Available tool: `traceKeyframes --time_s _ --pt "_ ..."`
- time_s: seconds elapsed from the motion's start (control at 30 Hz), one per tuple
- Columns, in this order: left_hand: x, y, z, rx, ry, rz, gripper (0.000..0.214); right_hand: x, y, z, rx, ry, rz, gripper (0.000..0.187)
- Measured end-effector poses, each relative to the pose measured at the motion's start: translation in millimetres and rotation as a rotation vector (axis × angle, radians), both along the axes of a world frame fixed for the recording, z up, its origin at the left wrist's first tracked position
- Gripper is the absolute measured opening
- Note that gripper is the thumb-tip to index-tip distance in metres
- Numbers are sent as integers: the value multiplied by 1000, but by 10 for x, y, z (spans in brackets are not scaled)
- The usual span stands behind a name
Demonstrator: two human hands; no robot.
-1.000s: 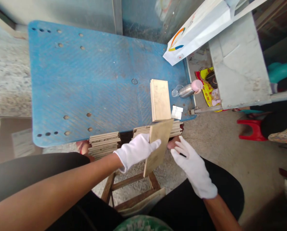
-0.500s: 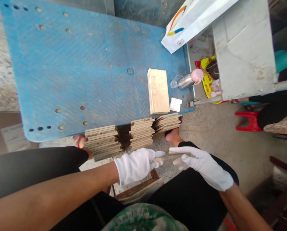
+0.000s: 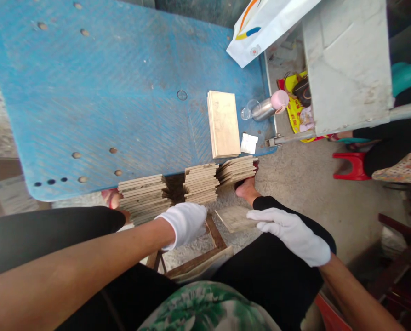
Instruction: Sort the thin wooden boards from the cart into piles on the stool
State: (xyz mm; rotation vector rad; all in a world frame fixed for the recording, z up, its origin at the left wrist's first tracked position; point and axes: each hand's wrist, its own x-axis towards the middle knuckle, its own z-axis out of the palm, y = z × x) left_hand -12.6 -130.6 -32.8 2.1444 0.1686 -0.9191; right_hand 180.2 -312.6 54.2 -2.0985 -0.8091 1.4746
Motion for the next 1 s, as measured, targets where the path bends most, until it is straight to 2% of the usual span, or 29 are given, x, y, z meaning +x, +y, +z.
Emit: traceKeyframes --time_s 0.1,0.23,0.5,0.67,0.8,1.0 --pt "10 21 41 -3 -15 -79 40 86 -11 -200 6 -75 44 29" --pt "30 38 71 8 -7 -96 40 208 34 -535 12 -142 98 29" --pt "24 82 -2 14 -53 -91 37 368 300 -1098 -57 -87 236 23" --pt "36 110 36 15 -42 -47 33 387 376 -1214 -74 -91 242 17" --pt "38 111 61 13 -39 -33 34 414 314 -1225 -78 -84 216 21" --pt "41 94 37 -10 -27 -42 34 524 265 -1402 -171 -110 185 23"
